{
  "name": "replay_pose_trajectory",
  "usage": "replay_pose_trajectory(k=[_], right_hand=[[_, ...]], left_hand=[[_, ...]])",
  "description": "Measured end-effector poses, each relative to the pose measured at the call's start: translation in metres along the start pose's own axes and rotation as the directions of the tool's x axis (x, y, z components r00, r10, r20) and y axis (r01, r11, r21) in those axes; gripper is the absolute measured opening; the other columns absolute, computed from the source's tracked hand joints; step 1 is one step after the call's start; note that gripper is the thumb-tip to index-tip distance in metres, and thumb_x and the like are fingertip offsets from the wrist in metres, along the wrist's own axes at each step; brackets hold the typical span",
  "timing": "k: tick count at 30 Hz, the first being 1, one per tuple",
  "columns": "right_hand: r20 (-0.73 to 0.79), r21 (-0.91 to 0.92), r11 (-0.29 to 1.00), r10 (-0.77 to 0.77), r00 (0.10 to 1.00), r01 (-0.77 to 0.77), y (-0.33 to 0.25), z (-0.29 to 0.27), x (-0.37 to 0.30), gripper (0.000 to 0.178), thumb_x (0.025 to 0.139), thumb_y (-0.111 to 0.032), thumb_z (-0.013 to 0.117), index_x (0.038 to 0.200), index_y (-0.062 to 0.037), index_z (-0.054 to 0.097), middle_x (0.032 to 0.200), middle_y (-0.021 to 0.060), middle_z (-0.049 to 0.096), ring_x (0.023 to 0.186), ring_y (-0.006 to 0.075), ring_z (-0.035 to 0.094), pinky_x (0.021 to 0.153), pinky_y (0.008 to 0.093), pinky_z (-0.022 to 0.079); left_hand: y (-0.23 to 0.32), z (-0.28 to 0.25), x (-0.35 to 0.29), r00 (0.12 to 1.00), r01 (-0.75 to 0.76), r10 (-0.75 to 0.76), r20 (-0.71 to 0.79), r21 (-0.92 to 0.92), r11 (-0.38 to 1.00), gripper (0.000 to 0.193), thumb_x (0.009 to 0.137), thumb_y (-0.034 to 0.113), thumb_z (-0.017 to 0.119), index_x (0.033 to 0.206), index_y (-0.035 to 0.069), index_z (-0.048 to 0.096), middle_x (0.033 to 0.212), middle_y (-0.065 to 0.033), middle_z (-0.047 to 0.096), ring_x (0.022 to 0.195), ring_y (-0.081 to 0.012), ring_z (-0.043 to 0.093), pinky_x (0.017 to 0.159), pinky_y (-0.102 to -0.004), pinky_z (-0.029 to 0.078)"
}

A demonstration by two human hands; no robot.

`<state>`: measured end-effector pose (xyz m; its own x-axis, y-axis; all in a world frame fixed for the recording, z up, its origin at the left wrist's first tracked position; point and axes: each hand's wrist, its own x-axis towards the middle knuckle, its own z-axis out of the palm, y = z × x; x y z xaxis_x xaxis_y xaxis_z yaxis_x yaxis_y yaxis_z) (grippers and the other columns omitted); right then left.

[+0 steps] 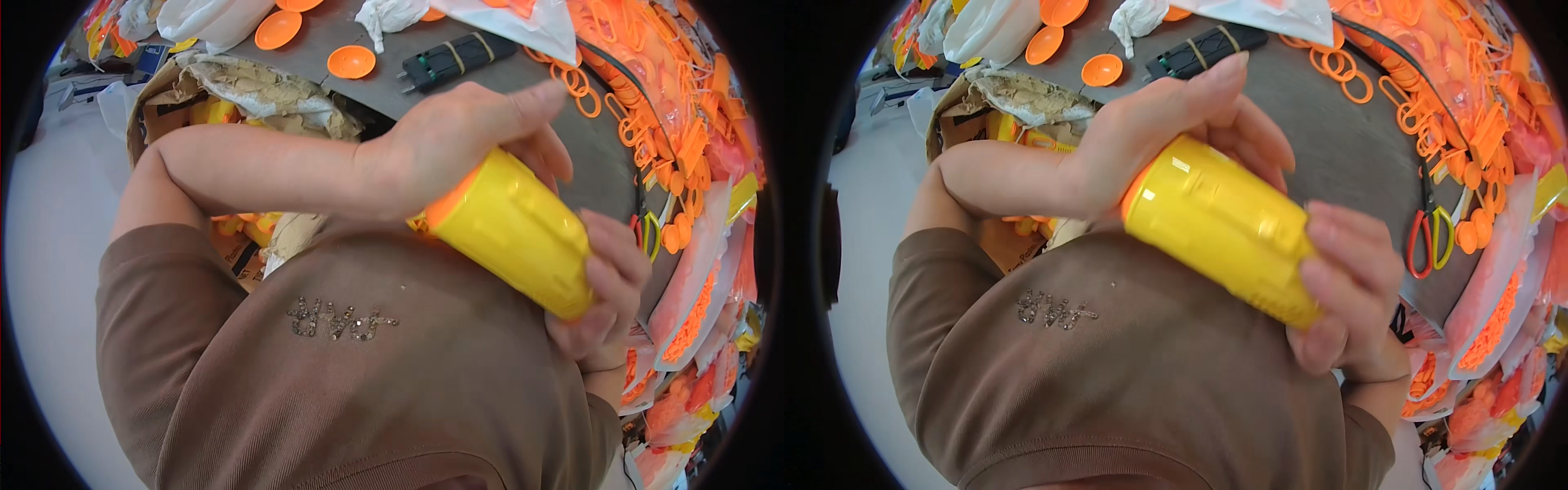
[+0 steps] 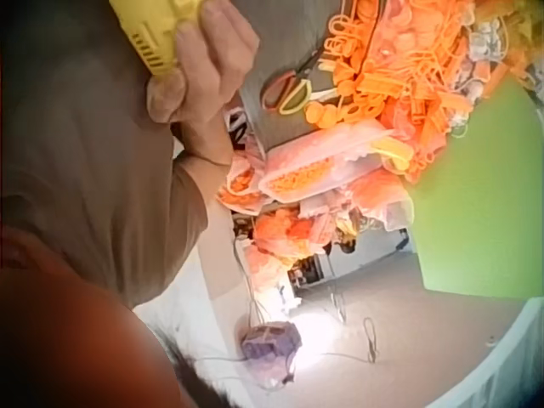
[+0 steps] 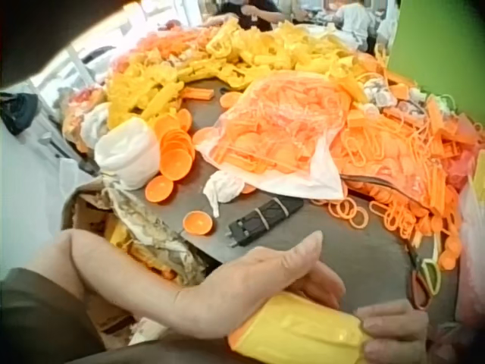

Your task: Assemble a yellow plastic toy gun or bubble blower by attaching internal components and a cord.

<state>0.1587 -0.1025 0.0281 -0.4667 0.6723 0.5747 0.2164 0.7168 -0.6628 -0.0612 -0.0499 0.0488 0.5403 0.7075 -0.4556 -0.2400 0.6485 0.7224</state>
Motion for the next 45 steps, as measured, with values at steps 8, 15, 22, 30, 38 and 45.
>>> replay_pose_trajectory(k=[8,15,22,30,38,45], right_hand=[[-0.276,0.66,0.665,0.648,0.71,-0.351,0.054,0.015,0.017,0.056,0.096,-0.05,0.029,0.111,0.0011,0.046,0.107,0.018,0.057,0.099,0.0251,0.055,0.089,0.0353,0.044],[-0.155,0.568,0.667,0.661,0.734,-0.481,0.044,0.028,0.003,0.081,0.077,-0.032,0.07,0.136,-0.002,0.024,0.134,0.018,0.037,0.119,0.0264,0.044,0.1,0.0359,0.036],[-0.041,0.774,0.432,0.764,0.644,-0.463,0.053,0.025,0.001,0.067,0.069,-0.01,0.073,0.126,-0.0012,0.038,0.113,0.0116,0.052,0.104,0.0196,0.054,0.09,0.0313,0.045],[-0.17,0.63,0.596,0.731,0.66,-0.498,0.072,0.021,0.001,0.062,0.07,-0.012,0.067,0.123,0.0026,0.04,0.108,0.0114,0.053,0.097,0.0189,0.057,0.086,0.0301,0.047],[-0.238,0.566,0.672,0.688,0.686,-0.478,0.073,0.021,0.001,0.059,0.069,-0.008,0.072,0.121,-0.0013,0.045,0.101,0.0071,0.054,0.092,0.0146,0.055,0.083,0.0272,0.045],[-0.294,0.42,0.763,0.626,0.722,-0.491,0.062,0.023,0.01,0.052,0.072,-0.02,0.064,0.117,-0.0001,0.049,0.102,0.0075,0.051,0.091,0.0143,0.051,0.082,0.026,0.041]], left_hand=[[0.008,-0.026,0.051,0.998,0.041,-0.024,0.055,-0.325,0.945,0.067,0.095,0.053,0.031,0.113,-0.008,0.055,0.109,-0.0167,0.062,0.096,-0.0216,0.062,0.088,-0.0332,0.048],[-0.011,-0.046,0.052,0.997,0.04,-0.003,0.074,-0.502,0.864,0.063,0.096,0.05,0.03,0.111,-0.006,0.054,0.111,-0.0161,0.06,0.105,-0.0241,0.057,0.093,-0.0377,0.044],[0.018,-0.058,0.039,0.792,-0.468,0.598,-0.126,0.505,0.726,0.031,0.092,0.03,0.054,0.1,0.001,0.061,0.088,-0.0071,0.062,0.079,-0.0131,0.057,0.07,-0.0277,0.048],[0.066,-0.146,0.069,0.685,0.028,0.652,0.324,0.883,-0.468,0.02,0.072,0.012,0.067,0.091,0.006,0.067,0.085,-0.0048,0.063,0.083,-0.0243,0.057,0.078,-0.0353,0.042],[0.07,-0.152,0.075,0.536,-0.116,0.69,0.486,0.853,-0.509,0.011,0.071,0.006,0.065,0.082,0.006,0.06,0.082,-0.008,0.059,0.082,-0.0264,0.055,0.073,-0.0382,0.042],[0.049,-0.031,0.04,0.754,-0.567,0.563,0.339,0.769,0.297,0.013,0.084,0.007,0.061,0.094,-0.002,0.059,0.077,-0.0103,0.059,0.071,-0.0201,0.058,0.065,-0.0296,0.046]])
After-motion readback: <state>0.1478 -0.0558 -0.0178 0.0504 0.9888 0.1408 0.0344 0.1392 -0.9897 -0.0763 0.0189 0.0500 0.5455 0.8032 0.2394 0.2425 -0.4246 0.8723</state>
